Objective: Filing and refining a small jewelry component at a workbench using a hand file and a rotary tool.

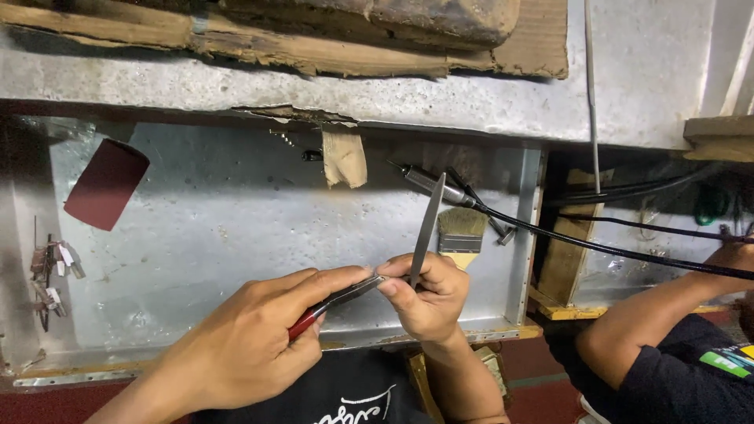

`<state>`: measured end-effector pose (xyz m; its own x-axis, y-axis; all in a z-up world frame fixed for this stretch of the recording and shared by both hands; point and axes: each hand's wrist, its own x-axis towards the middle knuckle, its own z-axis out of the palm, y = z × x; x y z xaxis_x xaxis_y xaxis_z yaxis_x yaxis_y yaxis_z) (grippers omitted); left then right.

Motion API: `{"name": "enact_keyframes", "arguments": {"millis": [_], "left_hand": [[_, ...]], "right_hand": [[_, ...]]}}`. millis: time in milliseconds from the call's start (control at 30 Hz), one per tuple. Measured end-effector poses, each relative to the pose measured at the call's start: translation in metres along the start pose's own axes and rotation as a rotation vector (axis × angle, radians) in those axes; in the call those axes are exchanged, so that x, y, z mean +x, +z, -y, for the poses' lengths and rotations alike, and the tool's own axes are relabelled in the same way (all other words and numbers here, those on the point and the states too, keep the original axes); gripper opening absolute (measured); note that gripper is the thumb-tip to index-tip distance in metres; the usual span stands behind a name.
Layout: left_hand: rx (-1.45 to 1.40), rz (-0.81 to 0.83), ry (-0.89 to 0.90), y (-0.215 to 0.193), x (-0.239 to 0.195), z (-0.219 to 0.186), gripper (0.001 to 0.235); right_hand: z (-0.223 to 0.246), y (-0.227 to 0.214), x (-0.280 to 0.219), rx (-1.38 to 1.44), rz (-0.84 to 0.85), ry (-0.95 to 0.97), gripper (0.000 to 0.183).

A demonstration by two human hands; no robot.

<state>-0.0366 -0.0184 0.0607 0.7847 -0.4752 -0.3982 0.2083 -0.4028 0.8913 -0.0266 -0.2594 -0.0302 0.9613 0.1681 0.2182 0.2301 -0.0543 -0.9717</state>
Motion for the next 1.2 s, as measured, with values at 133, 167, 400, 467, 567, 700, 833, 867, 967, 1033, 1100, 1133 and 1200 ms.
{"name": "enact_keyframes", "arguments": {"millis": [133,167,400,467,567,700,833,867,967,1033,1100,1133,1200], "left_hand": [[0.367,-0.332,0.331,0.004,0.013,0.022,0.060],[0.599,-0.420,0.308,0.002,0.019,0.032,0.061],[1.268,-0.655,0.300,-0.024,0.037,0.053,0.076],[1.339,-0.664,0.310,-0.025,0.039,0.054,0.076],[1.431,-0.694,0.333,-0.025,0.040,0.053,0.073],[1.506,-0.721,0.356,-0.027,0.039,0.047,0.065],[1.564,-0.730,0.341,-0.027,0.038,0.038,0.069],[1.555,-0.719,0.334,-0.026,0.037,0.037,0.069],[1.545,-0.704,0.350,-0.024,0.039,0.034,0.071],[1.542,-0.700,0.368,-0.024,0.041,0.034,0.072],[1.557,-0.704,0.367,-0.024,0.041,0.036,0.069],[1.553,-0.697,0.364,-0.021,0.039,0.036,0.069],[1.573,-0.712,0.346,-0.021,0.040,0.035,0.076]], "right_hand": [[0.006,-0.004,0.009,-0.289,-0.004,-0.169,0.032],[0.006,-0.006,0.007,-0.394,-0.004,-0.125,0.034],[0.012,-0.006,0.003,-0.499,0.050,-0.131,0.036],[0.015,-0.005,0.005,-0.487,0.074,-0.127,0.037],[0.016,-0.007,0.002,-0.468,0.136,-0.129,0.039],[0.013,-0.012,-0.008,-0.491,0.180,-0.171,0.046],[0.010,-0.002,0.009,-0.700,0.175,-0.291,0.048],[0.011,0.001,0.012,-0.756,0.164,-0.320,0.048],[0.012,-0.002,0.009,-0.748,0.151,-0.332,0.048],[0.013,-0.007,0.003,-0.685,0.154,-0.313,0.046],[0.014,-0.012,-0.005,-0.703,0.160,-0.293,0.045],[0.010,-0.007,-0.003,-0.702,0.163,-0.285,0.045],[0.000,0.002,0.009,-0.793,0.138,-0.366,0.048]]}}
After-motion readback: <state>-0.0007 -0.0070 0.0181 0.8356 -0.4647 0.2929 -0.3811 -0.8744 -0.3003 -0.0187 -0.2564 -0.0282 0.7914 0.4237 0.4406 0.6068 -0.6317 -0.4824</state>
